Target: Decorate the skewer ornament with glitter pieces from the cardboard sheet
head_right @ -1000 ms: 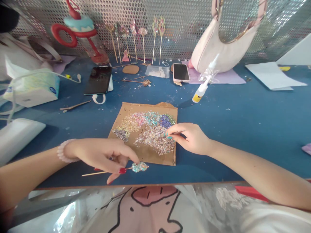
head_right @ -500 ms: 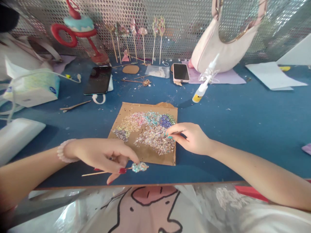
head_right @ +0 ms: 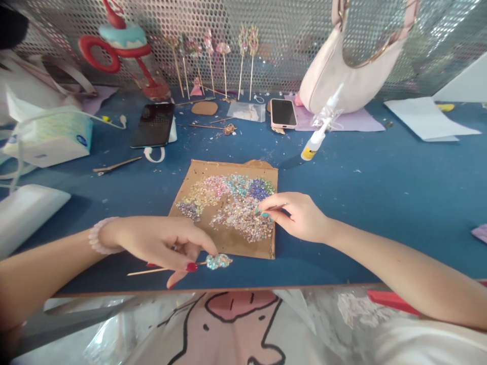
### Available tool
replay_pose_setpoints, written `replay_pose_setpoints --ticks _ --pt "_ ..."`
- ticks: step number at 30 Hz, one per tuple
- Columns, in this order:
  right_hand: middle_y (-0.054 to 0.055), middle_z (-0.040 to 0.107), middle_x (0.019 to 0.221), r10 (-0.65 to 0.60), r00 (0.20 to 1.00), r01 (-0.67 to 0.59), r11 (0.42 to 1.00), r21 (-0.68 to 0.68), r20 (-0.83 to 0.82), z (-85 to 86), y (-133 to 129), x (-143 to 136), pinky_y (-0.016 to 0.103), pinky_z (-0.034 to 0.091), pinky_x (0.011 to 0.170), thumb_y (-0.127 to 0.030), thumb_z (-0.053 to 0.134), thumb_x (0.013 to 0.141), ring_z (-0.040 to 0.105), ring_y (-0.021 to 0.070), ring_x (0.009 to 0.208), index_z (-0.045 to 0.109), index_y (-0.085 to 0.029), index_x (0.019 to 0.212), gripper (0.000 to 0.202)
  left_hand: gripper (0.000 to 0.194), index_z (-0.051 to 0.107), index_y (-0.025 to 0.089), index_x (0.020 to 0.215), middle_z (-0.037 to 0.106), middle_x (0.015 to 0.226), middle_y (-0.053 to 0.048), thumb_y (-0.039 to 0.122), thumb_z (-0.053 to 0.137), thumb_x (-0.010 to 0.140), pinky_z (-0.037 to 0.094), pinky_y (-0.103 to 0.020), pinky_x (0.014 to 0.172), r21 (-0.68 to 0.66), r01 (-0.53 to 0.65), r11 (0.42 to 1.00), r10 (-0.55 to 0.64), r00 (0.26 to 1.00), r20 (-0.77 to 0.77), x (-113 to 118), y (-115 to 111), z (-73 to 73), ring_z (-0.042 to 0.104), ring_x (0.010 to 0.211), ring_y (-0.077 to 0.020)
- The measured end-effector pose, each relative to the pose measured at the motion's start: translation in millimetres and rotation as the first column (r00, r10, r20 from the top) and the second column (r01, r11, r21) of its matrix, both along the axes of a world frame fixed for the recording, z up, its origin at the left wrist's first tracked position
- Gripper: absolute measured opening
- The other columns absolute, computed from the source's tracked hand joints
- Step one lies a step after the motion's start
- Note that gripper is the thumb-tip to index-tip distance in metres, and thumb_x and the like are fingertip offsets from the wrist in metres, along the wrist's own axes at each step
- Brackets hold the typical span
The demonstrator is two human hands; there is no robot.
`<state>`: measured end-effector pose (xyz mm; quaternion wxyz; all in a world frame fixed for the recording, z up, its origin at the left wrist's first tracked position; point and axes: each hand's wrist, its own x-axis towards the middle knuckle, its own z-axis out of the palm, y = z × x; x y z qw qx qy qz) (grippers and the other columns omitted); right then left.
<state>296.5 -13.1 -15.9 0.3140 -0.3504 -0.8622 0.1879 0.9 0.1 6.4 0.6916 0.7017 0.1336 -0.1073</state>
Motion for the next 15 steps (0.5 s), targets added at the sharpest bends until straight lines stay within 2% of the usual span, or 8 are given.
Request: replay_pose_setpoints --ticks 15 --pt "0.0 0.077 0.087 0.007 0.998 -0.009 0.999 -0.034 -0.055 -1.3 -0.3 0.9 0.016 0.056 0.056 -0.017 0.054 0.089 0.069 0.0081 0.057 0.066 -0.023 0.087 0.014 0.039 0.048 0.009 0.132 0.068 0.062 -0.004 0.025 0.047 0.097 0.031 -0.015 0.036 -0.014 0.004 1.0 -0.004 1.0 -0.002 -0.3 0.3 0.6 0.04 0.039 -0.0078"
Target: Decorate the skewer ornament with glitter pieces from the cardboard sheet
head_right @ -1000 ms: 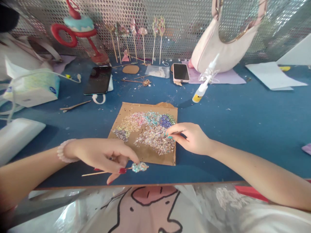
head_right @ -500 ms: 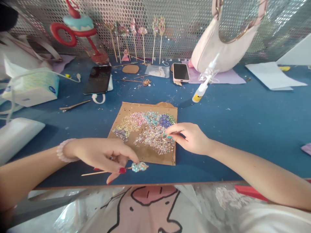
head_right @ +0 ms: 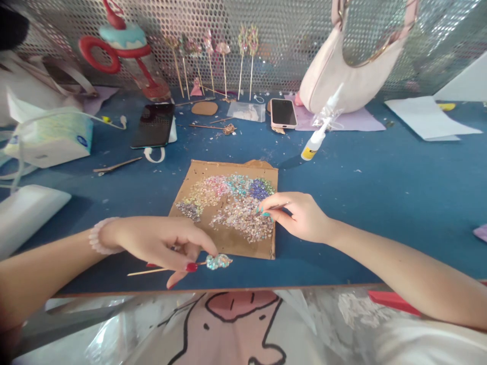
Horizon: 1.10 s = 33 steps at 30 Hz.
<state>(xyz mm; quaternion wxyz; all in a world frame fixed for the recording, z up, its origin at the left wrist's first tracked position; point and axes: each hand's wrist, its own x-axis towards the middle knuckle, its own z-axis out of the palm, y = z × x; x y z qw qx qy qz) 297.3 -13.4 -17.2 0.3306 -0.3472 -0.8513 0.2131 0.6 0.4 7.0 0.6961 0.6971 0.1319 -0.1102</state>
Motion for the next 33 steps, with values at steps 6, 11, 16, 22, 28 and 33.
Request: replay_pose_setpoints --ticks 6,11,16,22,28,33 --pt "0.0 0.077 0.09 0.035 0.999 -0.035 0.999 0.014 -0.006 0.3 -2.4 -1.2 0.016 0.059 0.065 -0.013 0.056 0.088 0.074 0.0111 0.075 0.066 -0.024 0.09 0.015 0.039 0.048 0.008 0.133 0.068 0.062 -0.005 0.025 0.047 0.097 0.03 -0.015 0.036 0.004 0.006 1.0 -0.006 1.0 0.0 0.2 0.1 0.2 0.04 0.038 -0.0074" --pt "-0.001 0.077 0.088 0.06 0.998 -0.061 0.996 0.063 0.023 0.6 -2.1 -1.6 0.016 0.059 0.07 -0.011 0.057 0.087 0.074 0.0121 0.08 0.065 -0.025 0.09 0.016 0.038 0.049 0.01 0.133 0.068 0.064 -0.004 0.025 0.047 0.097 0.031 -0.015 0.036 0.01 0.0 1.0 0.0 1.0 0.002 0.0 -0.1 0.4 0.042 0.04 -0.0078" --pt "-0.001 0.077 0.088 0.072 0.997 -0.074 0.996 0.058 0.028 0.5 -1.9 -1.3 0.015 0.058 0.07 -0.011 0.057 0.087 0.074 0.0109 0.079 0.064 -0.025 0.091 0.016 0.039 0.048 0.01 0.133 0.069 0.063 -0.005 0.025 0.046 0.098 0.031 -0.016 0.037 0.007 0.003 1.0 -0.003 1.0 0.006 0.1 0.2 0.0 0.041 0.039 -0.0081" --pt "-0.002 0.077 0.088 0.063 0.997 -0.065 0.996 0.064 0.038 0.4 -1.6 -1.6 0.015 0.058 0.069 -0.013 0.056 0.088 0.074 0.0105 0.077 0.064 -0.024 0.09 0.015 0.037 0.049 0.013 0.132 0.068 0.063 -0.003 0.026 0.047 0.098 0.03 -0.016 0.036 0.01 0.0 1.0 0.0 1.0 -0.003 -0.1 0.0 -0.1 0.04 0.039 -0.0076" --pt "-0.001 0.077 0.088 0.051 0.998 -0.052 0.998 0.021 0.029 1.6 -2.6 -1.6 0.016 0.058 0.067 -0.013 0.056 0.087 0.074 0.0109 0.076 0.065 -0.025 0.089 0.015 0.037 0.049 0.012 0.132 0.069 0.064 -0.004 0.027 0.047 0.098 0.031 -0.016 0.037 0.013 0.006 1.0 -0.006 1.0 -0.015 -0.5 0.2 0.2 0.04 0.039 -0.0073" --pt "-0.001 0.076 0.087 0.125 0.992 -0.126 0.992 0.015 0.015 3.0 -4.2 -1.7 0.016 0.057 0.069 -0.013 0.056 0.088 0.073 0.0102 0.077 0.063 -0.024 0.089 0.013 0.038 0.049 0.012 0.133 0.068 0.065 -0.004 0.025 0.048 0.097 0.031 -0.016 0.037 0.014 -0.002 1.0 0.002 1.0 -0.009 -0.7 0.3 0.2 0.042 0.04 -0.0075"
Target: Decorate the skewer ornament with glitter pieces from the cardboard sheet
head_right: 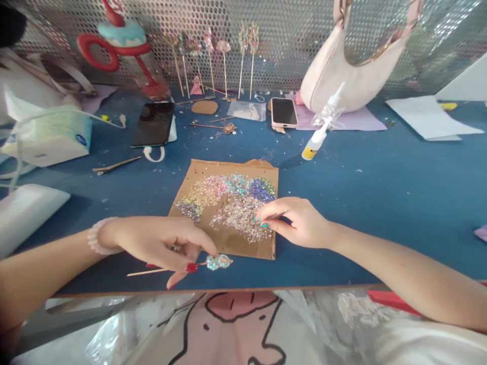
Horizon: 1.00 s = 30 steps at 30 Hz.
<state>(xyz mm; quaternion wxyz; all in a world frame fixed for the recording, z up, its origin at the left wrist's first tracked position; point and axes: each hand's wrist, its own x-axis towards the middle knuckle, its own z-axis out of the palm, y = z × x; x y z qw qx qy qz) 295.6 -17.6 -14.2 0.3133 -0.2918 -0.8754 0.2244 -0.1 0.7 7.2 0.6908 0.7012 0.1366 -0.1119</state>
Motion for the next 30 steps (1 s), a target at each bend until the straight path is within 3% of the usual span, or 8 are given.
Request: replay_pose_setpoints --ticks 3,11,23,30 --pt "0.0 0.076 0.087 0.03 0.999 -0.03 1.0 0.004 0.011 0.0 0.1 -0.1 0.018 0.057 0.071 -0.014 0.056 0.089 0.073 0.0111 0.079 0.063 -0.024 0.089 0.013 0.037 0.049 0.013 0.133 0.068 0.065 -0.003 0.026 0.048 0.098 0.031 -0.016 0.037 0.004 -0.004 1.0 0.004 1.0 0.0 -0.3 -0.2 -0.6 0.041 0.04 -0.0072" --pt "-0.001 0.076 0.089 -0.058 0.998 0.058 0.998 -0.037 0.0 -2.5 2.9 2.0 0.016 0.058 0.068 -0.014 0.057 0.087 0.074 0.011 0.077 0.065 -0.025 0.09 0.014 0.038 0.049 0.011 0.132 0.068 0.064 -0.003 0.026 0.049 0.097 0.031 -0.015 0.037 -0.008 -0.003 1.0 0.003 1.0 -0.01 0.8 -0.2 -0.2 0.041 0.04 -0.0071" --pt "0.002 0.075 0.085 0.079 0.997 -0.079 0.996 -0.035 -0.006 2.7 1.9 2.8 0.016 0.058 0.066 -0.013 0.056 0.086 0.072 0.0099 0.076 0.063 -0.022 0.089 0.012 0.037 0.049 0.013 0.132 0.069 0.063 -0.004 0.027 0.047 0.098 0.03 -0.015 0.036 -0.001 0.004 1.0 -0.004 1.0 0.017 -0.3 -0.2 -1.5 0.041 0.039 -0.0073" --pt "0.0 0.076 0.085 -0.007 1.0 0.006 1.0 0.021 0.014 -0.7 4.7 3.2 0.017 0.058 0.068 -0.014 0.055 0.087 0.073 0.011 0.078 0.063 -0.024 0.089 0.013 0.038 0.049 0.011 0.133 0.07 0.065 -0.005 0.026 0.047 0.098 0.031 -0.015 0.036 0.018 -0.003 1.0 0.003 1.0 0.006 -0.4 -0.6 -0.4 0.042 0.039 -0.0075"
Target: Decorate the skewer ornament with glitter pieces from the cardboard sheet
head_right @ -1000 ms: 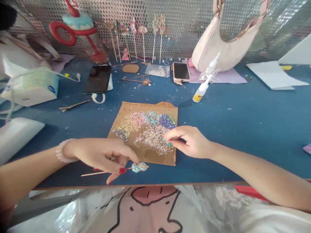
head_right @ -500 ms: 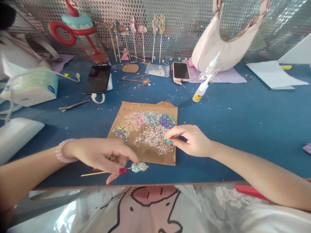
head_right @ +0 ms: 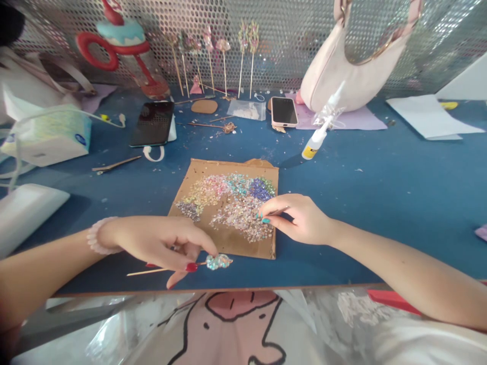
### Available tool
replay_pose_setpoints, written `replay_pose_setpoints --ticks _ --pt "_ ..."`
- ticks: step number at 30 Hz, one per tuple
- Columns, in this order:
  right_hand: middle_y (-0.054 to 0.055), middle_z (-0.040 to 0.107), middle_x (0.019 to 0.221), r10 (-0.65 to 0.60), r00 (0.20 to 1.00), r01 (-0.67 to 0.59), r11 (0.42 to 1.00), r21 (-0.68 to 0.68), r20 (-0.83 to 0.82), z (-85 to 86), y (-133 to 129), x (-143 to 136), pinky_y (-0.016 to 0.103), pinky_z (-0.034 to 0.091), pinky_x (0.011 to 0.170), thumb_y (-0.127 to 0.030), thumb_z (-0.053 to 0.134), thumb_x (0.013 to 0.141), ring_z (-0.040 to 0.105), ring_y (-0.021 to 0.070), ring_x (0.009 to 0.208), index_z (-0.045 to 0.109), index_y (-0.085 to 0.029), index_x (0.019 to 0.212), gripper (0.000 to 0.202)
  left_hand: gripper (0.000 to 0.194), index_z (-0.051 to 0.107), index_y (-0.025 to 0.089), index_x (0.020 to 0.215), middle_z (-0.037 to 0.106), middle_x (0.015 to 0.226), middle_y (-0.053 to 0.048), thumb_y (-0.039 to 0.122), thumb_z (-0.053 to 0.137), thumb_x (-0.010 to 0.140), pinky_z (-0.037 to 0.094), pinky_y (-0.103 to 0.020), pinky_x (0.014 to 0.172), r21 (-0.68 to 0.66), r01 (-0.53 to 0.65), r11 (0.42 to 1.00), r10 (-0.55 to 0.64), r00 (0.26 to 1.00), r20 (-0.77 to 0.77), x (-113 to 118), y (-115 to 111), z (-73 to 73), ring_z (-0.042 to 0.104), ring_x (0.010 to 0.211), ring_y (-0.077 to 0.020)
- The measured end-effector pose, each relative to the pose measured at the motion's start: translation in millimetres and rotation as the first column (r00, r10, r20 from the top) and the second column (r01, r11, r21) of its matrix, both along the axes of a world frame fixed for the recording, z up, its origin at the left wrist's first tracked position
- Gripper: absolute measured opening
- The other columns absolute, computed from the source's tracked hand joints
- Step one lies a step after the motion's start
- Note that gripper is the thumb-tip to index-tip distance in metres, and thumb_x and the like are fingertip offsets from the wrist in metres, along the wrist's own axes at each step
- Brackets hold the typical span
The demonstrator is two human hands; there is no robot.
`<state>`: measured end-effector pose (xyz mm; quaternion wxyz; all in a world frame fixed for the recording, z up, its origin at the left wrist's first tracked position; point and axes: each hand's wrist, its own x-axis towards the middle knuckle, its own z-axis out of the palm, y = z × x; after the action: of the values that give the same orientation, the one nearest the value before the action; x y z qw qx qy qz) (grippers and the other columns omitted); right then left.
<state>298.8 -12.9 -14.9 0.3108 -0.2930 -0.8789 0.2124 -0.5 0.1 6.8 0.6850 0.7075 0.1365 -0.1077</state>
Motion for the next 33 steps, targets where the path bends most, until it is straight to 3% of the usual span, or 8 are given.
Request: replay_pose_setpoints --ticks 5,12,20,33 --pt "0.001 0.076 0.086 -0.034 0.999 0.034 0.998 -0.045 0.007 0.2 0.5 0.4 0.018 0.058 0.066 -0.015 0.056 0.087 0.073 0.0112 0.075 0.064 -0.023 0.089 0.012 0.038 0.049 0.011 0.133 0.069 0.064 -0.004 0.025 0.047 0.098 0.03 -0.015 0.036 -0.005 0.001 1.0 -0.001 1.0 0.002 -0.1 -0.1 -0.7 0.04 0.038 -0.0068" --pt "0.0 0.076 0.086 0.058 0.998 -0.058 0.998 0.023 0.022 2.6 -1.7 -0.5 0.018 0.058 0.072 -0.015 0.055 0.089 0.073 0.0108 0.08 0.064 -0.023 0.088 0.012 0.038 0.049 0.013 0.133 0.069 0.063 -0.002 0.026 0.047 0.098 0.031 -0.015 0.036 -0.017 -0.01 1.0 0.01 1.0 0.011 -0.1 -0.4 -0.9 0.041 0.038 -0.0075" --pt "0.0 0.076 0.086 0.045 0.998 -0.045 0.999 -0.013 0.036 4.3 1.1 1.9 0.018 0.058 0.07 -0.016 0.054 0.089 0.073 0.0107 0.079 0.063 -0.024 0.088 0.012 0.035 0.05 0.015 0.131 0.068 0.061 0.0 0.02 0.049 0.096 0.029 -0.015 0.036 -0.021 -0.019 1.0 0.019 1.0 0.013 -0.2 -1.0 -1.7 0.039 0.039 -0.0071" --pt "0.001 0.075 0.084 0.03 0.999 -0.03 1.0 -0.003 0.041 4.8 1.2 2.8 0.017 0.057 0.066 -0.015 0.053 0.088 0.072 0.0103 0.076 0.063 -0.024 0.088 0.013 0.033 0.052 0.015 0.129 0.066 0.06 0.001 0.023 0.047 0.098 0.033 -0.016 0.04 0.022 -0.015 1.0 0.015 1.0 0.011 -0.3 -0.8 -1.5 0.042 0.039 -0.0066"
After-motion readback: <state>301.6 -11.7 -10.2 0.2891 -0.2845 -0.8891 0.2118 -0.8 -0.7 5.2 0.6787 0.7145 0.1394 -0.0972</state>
